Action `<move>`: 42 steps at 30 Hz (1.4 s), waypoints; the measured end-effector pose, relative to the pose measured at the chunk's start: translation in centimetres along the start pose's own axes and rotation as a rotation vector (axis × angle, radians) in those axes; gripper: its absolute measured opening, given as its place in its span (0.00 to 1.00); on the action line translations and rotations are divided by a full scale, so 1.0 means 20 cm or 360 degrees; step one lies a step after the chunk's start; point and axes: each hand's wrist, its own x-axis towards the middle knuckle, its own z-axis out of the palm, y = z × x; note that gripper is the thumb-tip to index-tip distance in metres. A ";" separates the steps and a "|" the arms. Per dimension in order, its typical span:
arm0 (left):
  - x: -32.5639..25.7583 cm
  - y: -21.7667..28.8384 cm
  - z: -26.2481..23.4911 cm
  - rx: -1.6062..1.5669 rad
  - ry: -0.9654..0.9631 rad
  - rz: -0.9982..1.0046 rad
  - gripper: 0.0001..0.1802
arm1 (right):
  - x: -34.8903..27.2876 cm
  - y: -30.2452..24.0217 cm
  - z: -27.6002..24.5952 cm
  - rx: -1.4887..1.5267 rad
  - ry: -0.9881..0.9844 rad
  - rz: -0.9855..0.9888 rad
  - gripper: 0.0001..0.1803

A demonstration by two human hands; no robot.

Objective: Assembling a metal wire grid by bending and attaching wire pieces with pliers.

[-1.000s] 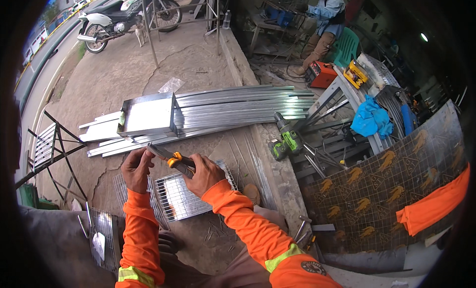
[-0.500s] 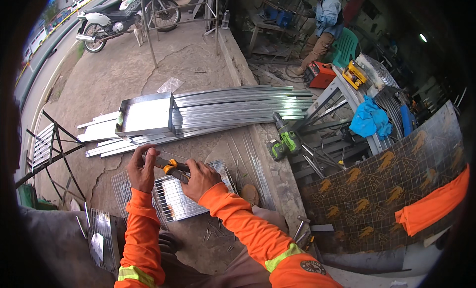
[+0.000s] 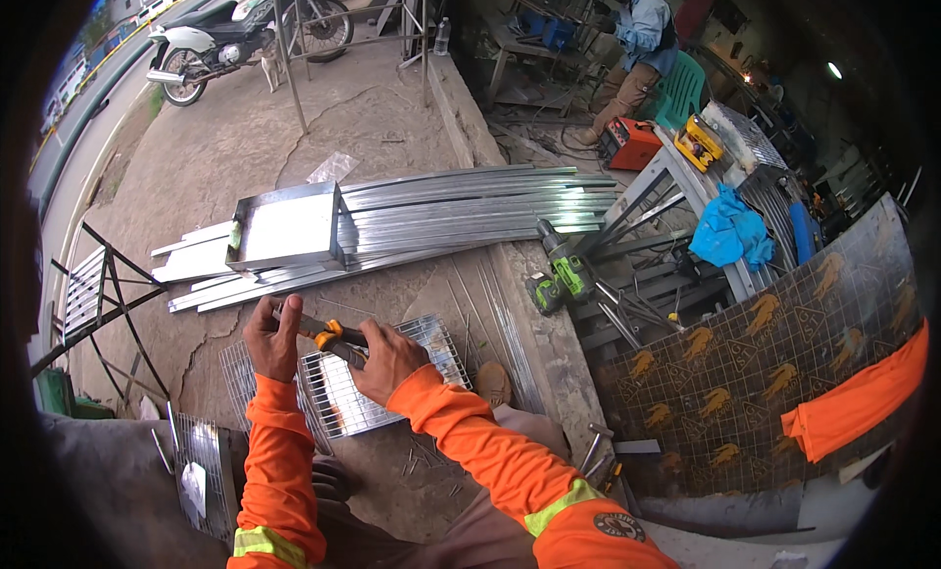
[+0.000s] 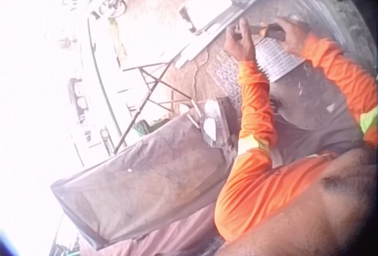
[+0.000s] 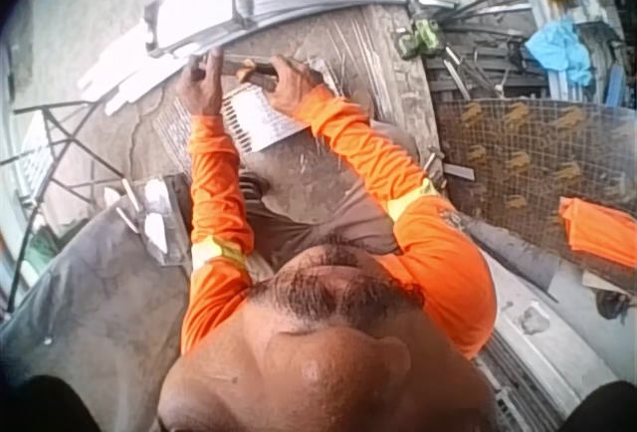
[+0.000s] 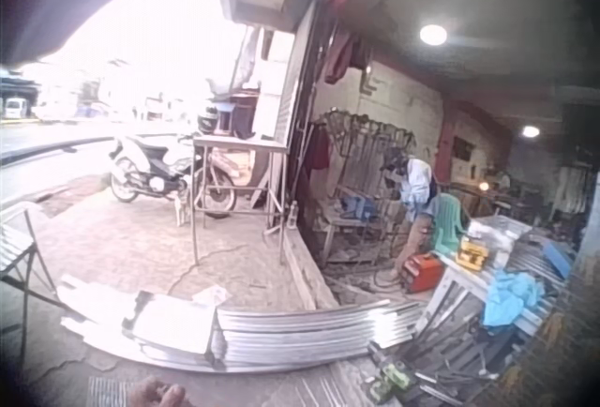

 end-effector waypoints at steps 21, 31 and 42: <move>0.01 0.09 -0.06 0.0573 0.0039 0.0310 0.23 | -0.05 0.04 0.12 0.0235 -0.0161 0.0032 0.24; 0.05 0.14 -0.14 0.0560 -0.0251 0.0372 0.23 | -0.13 -0.03 0.15 0.0306 -0.0075 0.0084 0.27; 0.02 0.10 -0.05 0.0779 -0.0010 0.0648 0.12 | -0.04 0.02 0.09 0.0213 -0.0101 0.0331 0.26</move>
